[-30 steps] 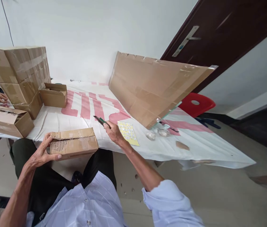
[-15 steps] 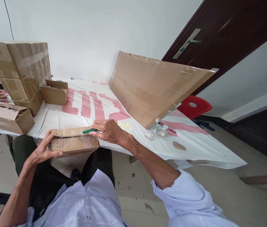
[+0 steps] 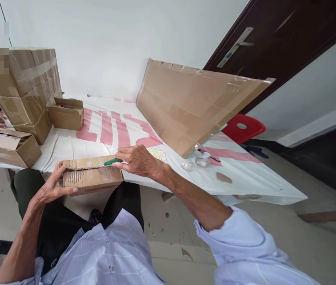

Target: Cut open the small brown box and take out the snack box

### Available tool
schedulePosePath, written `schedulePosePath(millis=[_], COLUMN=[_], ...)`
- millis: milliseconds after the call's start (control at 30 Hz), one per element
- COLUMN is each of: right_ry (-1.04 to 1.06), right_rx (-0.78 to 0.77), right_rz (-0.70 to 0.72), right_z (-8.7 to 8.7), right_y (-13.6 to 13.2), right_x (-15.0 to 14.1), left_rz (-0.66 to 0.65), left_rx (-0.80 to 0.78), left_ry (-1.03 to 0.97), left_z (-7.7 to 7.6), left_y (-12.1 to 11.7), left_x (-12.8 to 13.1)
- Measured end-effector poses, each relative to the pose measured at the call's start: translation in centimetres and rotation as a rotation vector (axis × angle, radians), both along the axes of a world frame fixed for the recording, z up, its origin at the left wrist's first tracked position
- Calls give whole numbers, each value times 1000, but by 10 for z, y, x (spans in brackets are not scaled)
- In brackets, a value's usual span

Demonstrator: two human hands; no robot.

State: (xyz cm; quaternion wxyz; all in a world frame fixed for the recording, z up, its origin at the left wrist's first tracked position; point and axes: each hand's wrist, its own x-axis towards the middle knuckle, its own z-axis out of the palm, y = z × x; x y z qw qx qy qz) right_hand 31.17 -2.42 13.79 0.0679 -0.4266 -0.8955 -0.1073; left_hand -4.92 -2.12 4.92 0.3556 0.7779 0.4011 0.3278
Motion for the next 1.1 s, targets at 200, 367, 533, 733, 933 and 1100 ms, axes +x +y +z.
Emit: schedulePosePath(millis=[200,367,533,733,933,1100], right_ry=[-122,-166,-107,209,337,624], right_rx=[-43,-55,-38,26,-52,125], right_rz=[-63,-117,-108,-222,-530,-356], right_z=[13,15,6,-34,-125,-137], right_y=[-6,-9,-4,11,24,23], right_x=[-7,-16,-5,71,69,33], left_rz=[-15,-2,-21,-23,-67,-71], left_rx=[-10,1,33,77,115,84], left_ry=[-7,15,54,106,134,172], left_z=[6,9,11,5,3,5], left_y=[-2,-2,-3,-4,-1,-4], left_x=[3,4,3,-6,-5,-4])
